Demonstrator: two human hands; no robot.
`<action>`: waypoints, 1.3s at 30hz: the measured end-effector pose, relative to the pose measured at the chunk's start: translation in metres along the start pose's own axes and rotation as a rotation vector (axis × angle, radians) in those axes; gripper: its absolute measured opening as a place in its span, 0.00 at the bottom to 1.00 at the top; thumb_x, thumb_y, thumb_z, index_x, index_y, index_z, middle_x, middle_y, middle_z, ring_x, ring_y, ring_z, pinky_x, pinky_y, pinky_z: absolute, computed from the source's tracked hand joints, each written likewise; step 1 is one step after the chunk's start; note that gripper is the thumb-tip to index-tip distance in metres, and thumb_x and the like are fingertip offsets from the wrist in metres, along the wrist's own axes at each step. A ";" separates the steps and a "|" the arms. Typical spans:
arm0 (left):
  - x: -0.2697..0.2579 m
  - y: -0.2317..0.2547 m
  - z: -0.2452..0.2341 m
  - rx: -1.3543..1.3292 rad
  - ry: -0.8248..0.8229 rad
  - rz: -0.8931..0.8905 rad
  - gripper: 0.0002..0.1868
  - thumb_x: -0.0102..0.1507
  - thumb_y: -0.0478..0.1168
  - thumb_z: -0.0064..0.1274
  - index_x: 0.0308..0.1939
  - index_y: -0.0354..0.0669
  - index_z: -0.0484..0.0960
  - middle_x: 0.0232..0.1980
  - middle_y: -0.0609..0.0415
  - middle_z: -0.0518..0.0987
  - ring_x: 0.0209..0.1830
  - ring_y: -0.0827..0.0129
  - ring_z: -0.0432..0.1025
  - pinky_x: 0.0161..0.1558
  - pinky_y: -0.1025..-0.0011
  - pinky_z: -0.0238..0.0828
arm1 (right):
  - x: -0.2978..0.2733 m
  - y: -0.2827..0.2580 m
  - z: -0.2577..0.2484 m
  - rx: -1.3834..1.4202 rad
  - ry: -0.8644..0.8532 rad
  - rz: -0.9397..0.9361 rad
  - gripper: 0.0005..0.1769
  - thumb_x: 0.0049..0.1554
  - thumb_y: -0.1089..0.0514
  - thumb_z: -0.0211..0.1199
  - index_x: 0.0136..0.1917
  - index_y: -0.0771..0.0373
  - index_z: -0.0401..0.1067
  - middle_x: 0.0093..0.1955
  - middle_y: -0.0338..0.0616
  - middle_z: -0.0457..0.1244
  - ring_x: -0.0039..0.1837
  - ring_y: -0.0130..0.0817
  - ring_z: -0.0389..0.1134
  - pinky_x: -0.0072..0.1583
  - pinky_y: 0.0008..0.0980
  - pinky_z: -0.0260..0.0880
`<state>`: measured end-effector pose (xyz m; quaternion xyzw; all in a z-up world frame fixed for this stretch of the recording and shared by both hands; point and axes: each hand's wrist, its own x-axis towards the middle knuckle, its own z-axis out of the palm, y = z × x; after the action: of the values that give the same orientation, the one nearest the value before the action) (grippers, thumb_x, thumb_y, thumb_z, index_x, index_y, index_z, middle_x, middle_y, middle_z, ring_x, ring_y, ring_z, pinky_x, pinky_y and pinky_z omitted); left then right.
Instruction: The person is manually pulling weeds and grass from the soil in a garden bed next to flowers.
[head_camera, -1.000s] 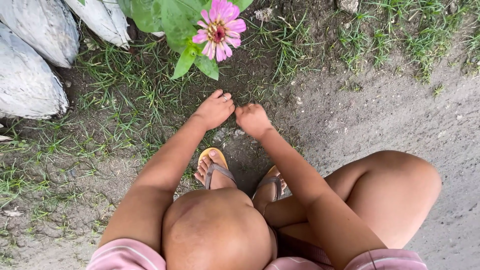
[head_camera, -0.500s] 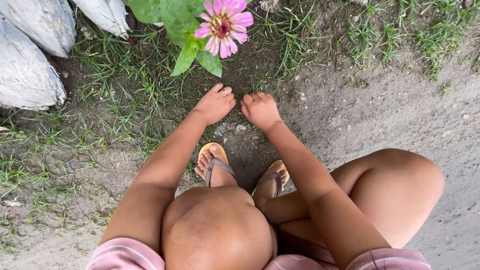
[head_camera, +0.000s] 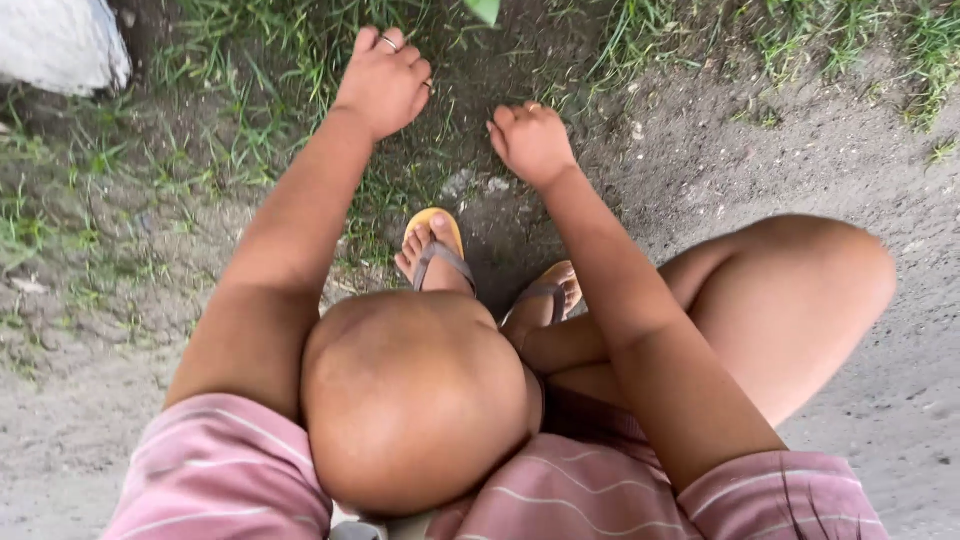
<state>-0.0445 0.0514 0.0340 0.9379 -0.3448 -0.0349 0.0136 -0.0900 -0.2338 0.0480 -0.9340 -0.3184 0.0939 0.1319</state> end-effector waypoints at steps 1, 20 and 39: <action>-0.007 0.004 -0.002 0.002 -0.003 -0.006 0.13 0.68 0.53 0.51 0.38 0.54 0.86 0.38 0.64 0.79 0.51 0.60 0.68 0.55 0.58 0.56 | 0.002 -0.001 -0.005 0.003 0.000 -0.007 0.13 0.67 0.53 0.55 0.41 0.58 0.70 0.33 0.44 0.68 0.38 0.46 0.69 0.38 0.43 0.69; -0.035 0.031 0.019 -0.184 -0.293 -0.123 0.15 0.75 0.49 0.45 0.43 0.50 0.84 0.39 0.53 0.83 0.36 0.56 0.77 0.31 0.56 0.74 | 0.012 -0.030 0.026 -0.067 -0.176 -0.173 0.15 0.70 0.46 0.56 0.53 0.58 0.73 0.47 0.46 0.70 0.52 0.46 0.70 0.49 0.44 0.70; 0.109 0.017 -0.022 -0.091 -0.108 0.137 0.16 0.62 0.47 0.57 0.52 0.47 0.82 0.53 0.47 0.67 0.53 0.46 0.65 0.54 0.47 0.62 | 0.043 0.105 -0.127 -0.253 -0.548 0.333 0.20 0.67 0.47 0.53 0.67 0.58 0.69 0.57 0.53 0.65 0.55 0.53 0.70 0.48 0.50 0.75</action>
<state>0.0288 -0.0320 0.0511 0.9073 -0.4064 -0.1001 0.0401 0.0363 -0.3112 0.1321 -0.9222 -0.1942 0.3213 -0.0925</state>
